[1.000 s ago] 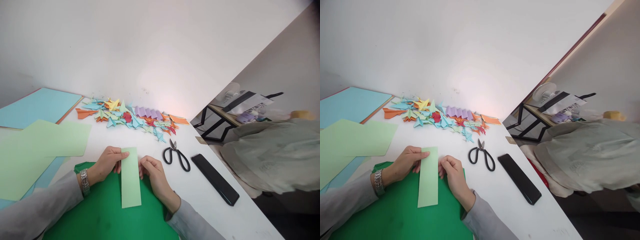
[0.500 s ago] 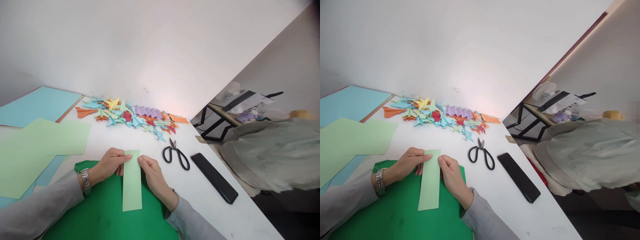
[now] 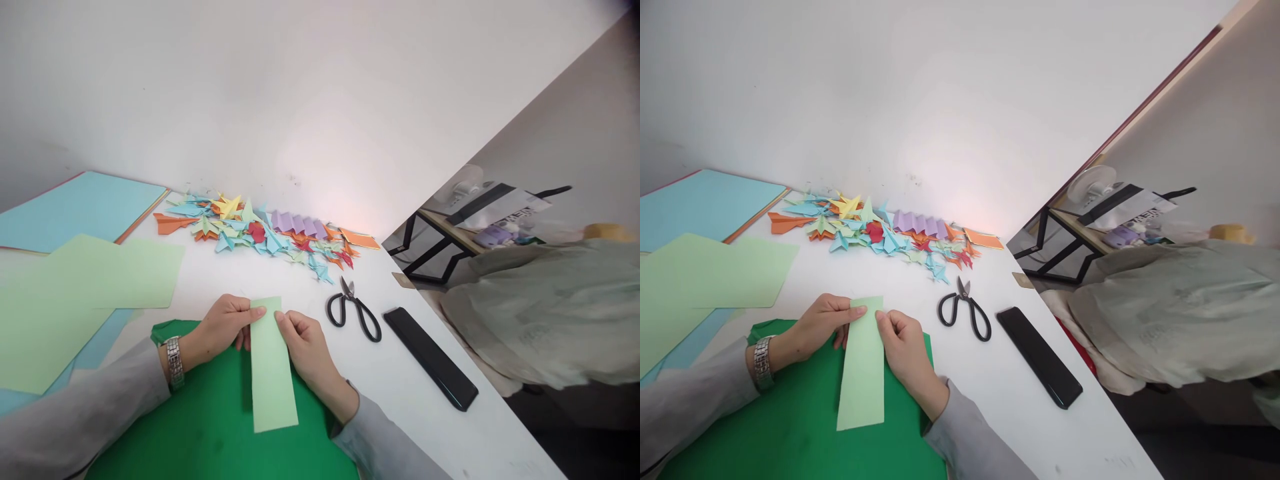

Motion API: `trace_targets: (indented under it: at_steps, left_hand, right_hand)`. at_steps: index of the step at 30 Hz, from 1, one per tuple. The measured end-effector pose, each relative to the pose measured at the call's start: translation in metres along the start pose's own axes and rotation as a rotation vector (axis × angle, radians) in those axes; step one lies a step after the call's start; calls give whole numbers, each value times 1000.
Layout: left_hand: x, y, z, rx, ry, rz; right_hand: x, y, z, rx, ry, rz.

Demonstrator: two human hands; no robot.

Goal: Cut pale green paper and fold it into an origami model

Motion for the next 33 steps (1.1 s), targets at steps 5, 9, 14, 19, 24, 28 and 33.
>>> trace_targets:
  at_steps: [5, 9, 14, 19, 24, 28, 33]
  left_hand:
    - [0, -1, 0, 8, 1, -3]
    - [0, -2, -1, 16, -19, -4]
    - [-1, -1, 0, -20, -20, -20]
    - [0, 0, 3, -70, 19, -40]
    - [-2, -2, 2, -76, 10, -47]
    - [-2, -1, 2, -52, 25, -46]
    - [-1, 3, 4, -39, 86, -60]
  right_hand:
    - [0, 0, 0, -3, 10, -3]
    - [-2, 3, 0, -10, 12, -10]
    - [0, 3, -1, -57, -38, -50]
    - [4, -3, -3, -92, -114, -47]
    - [2, -2, 0, 7, -44, -13]
    - [0, -1, 1, 48, -4, -1]
    - [0, 0, 0, -8, -47, -27]
Point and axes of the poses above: each hand's wrist, its own x-axis away from the middle knuckle, its own z-axis out of the back of the hand, y = z × x, the point moved 6 cm from there along -x, towards the middle knuckle, and after that the axes turned 13 degrees about -z, right-handed, at the moved point
